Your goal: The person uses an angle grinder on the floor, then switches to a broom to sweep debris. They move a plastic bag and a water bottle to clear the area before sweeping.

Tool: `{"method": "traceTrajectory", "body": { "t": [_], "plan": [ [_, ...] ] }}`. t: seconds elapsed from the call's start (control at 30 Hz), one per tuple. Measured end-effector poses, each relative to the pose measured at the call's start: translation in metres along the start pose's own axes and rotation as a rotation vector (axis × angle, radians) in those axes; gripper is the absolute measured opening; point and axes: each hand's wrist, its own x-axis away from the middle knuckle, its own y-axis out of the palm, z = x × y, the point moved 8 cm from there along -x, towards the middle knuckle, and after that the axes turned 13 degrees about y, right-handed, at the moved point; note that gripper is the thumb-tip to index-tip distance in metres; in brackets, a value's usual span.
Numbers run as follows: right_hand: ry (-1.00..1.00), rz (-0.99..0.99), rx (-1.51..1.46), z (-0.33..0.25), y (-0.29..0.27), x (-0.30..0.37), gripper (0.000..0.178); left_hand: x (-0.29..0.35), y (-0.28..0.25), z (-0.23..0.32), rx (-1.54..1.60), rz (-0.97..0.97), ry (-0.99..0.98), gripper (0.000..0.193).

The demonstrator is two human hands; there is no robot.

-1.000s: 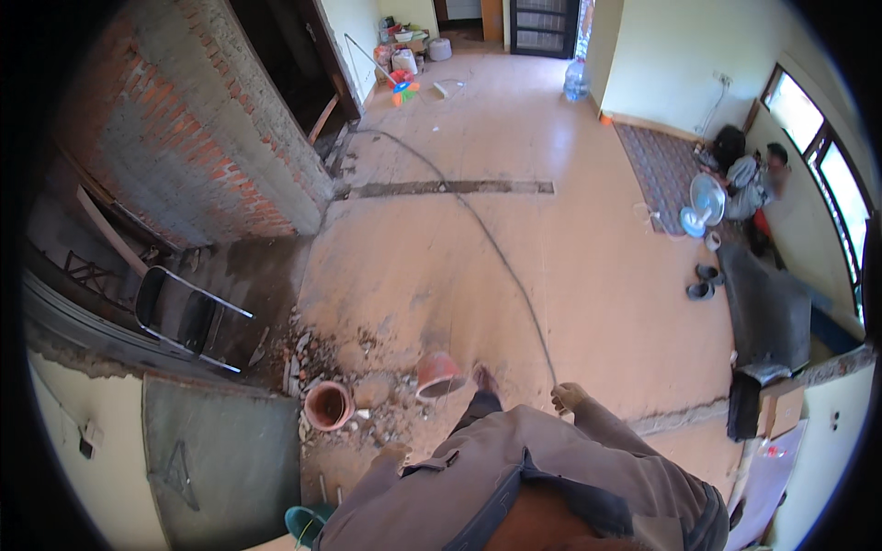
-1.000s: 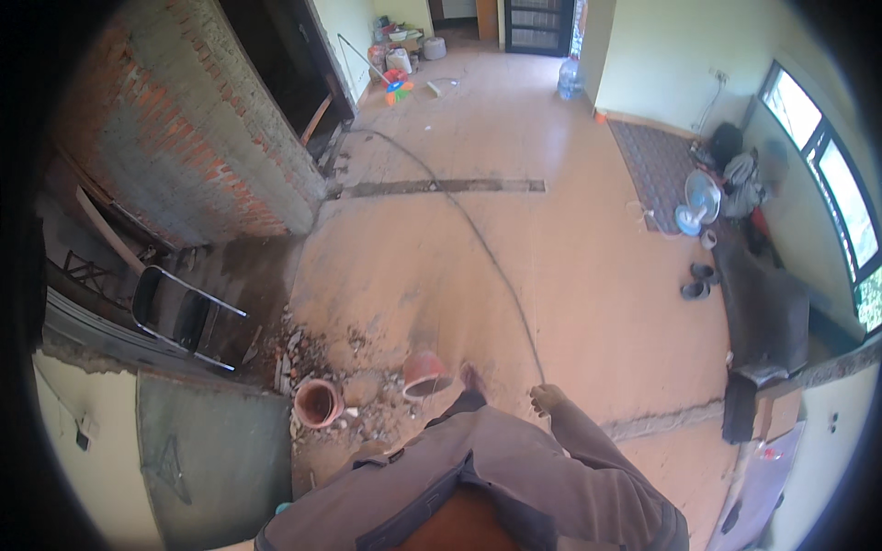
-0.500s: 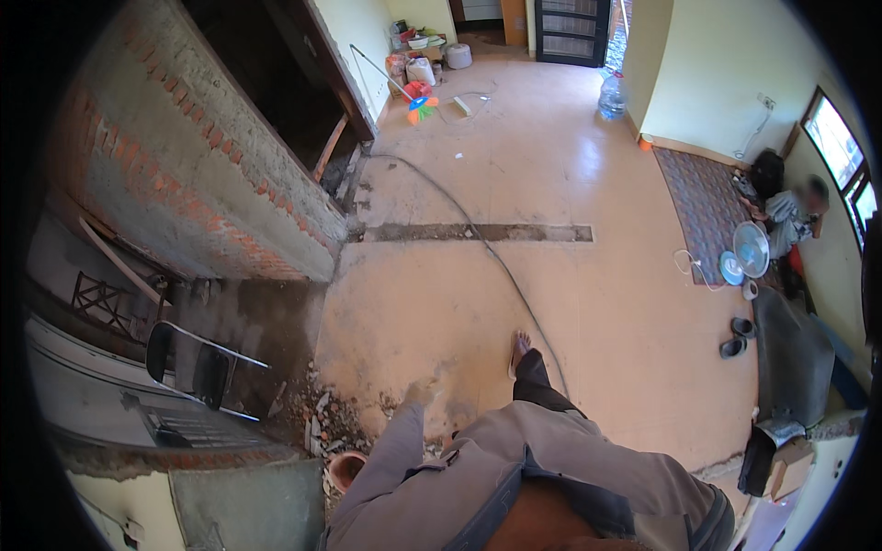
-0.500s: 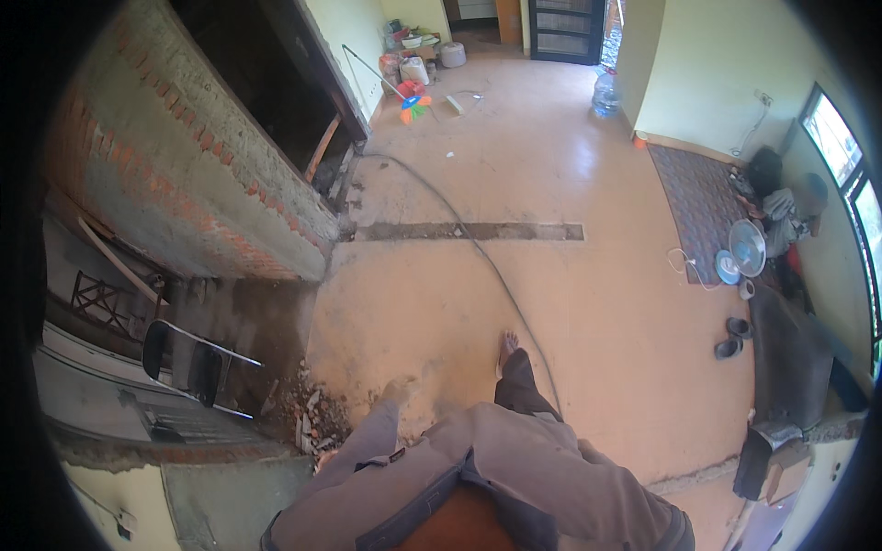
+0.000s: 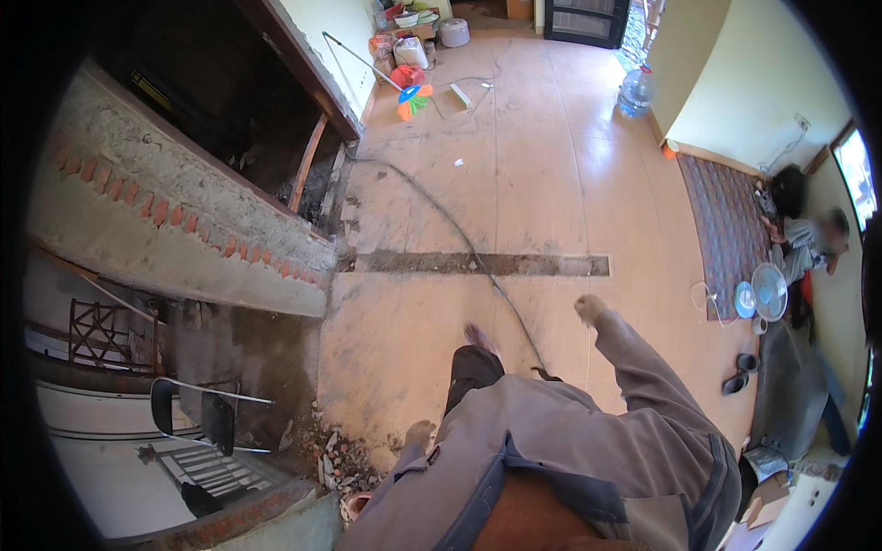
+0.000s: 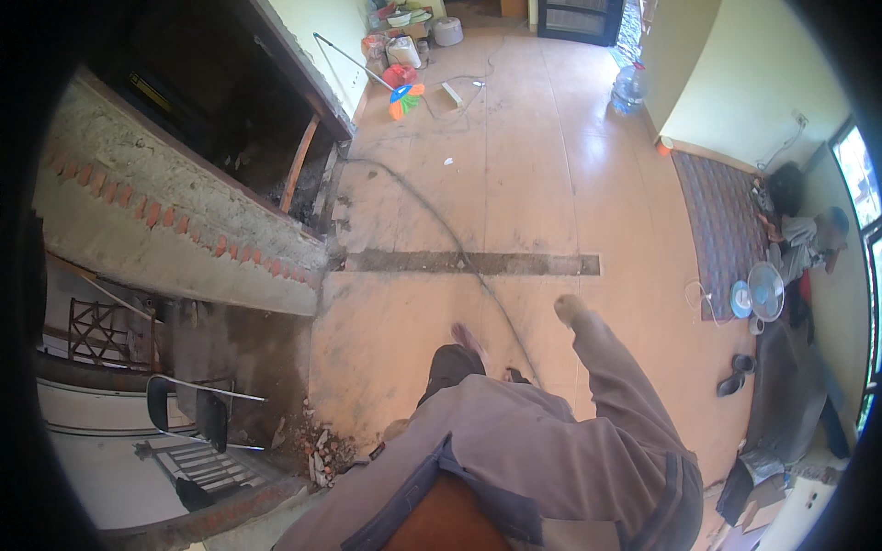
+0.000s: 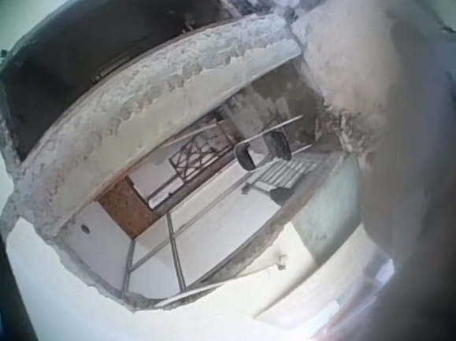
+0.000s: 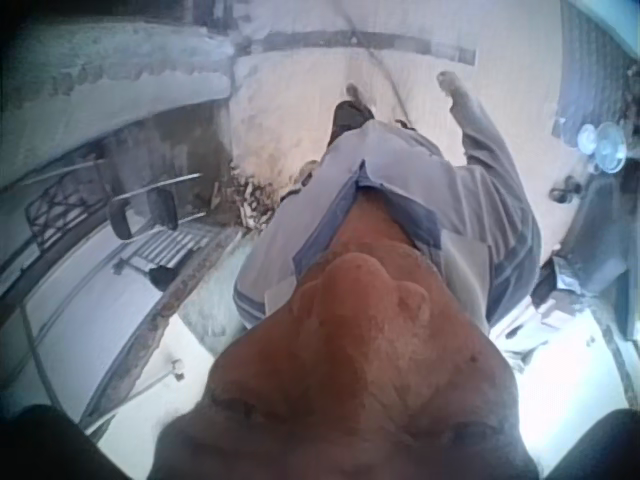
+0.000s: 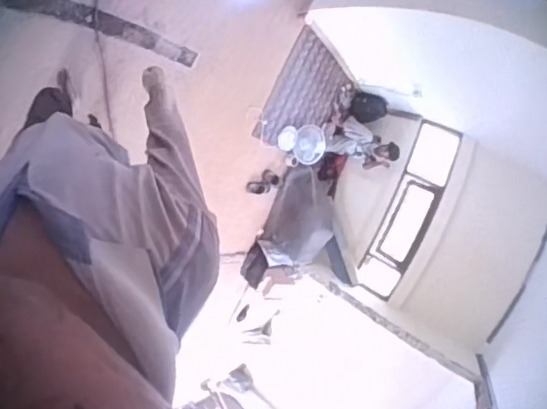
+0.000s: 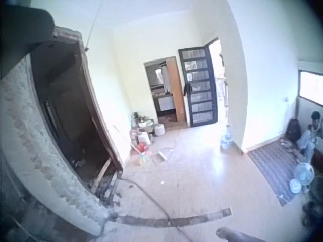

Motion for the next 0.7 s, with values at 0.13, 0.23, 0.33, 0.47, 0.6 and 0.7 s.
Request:
{"method": "traceTrajectory", "body": {
  "t": [0.13,0.23,0.33,0.47,0.6,0.7],
  "plan": [
    [-0.056,0.026,-0.422,-0.158,-0.061,-0.055,0.026,-0.091,-0.044,0.046,-0.001,-0.035,0.011,0.049],
    [-0.050,-0.091,-0.388,-0.220,-0.046,-0.087,0.028,-0.169,-0.099,0.096,-0.018,-0.087,0.037,0.050],
    [0.023,-0.321,-0.156,-0.213,-0.002,-0.115,0.036,-0.258,-0.174,0.158,-0.078,-0.097,0.074,0.050],
    [0.136,-0.207,0.080,-0.153,0.011,-0.151,0.040,-0.363,-0.303,0.257,-0.009,0.124,0.262,0.057],
    [0.325,-0.333,0.112,-0.127,0.011,-0.201,0.035,-0.460,-0.410,0.327,0.128,0.328,0.311,0.051],
    [0.348,-0.371,0.151,-0.156,-0.005,-0.279,0.032,-0.522,-0.445,0.352,0.291,0.386,0.274,0.049]
  ]
}}
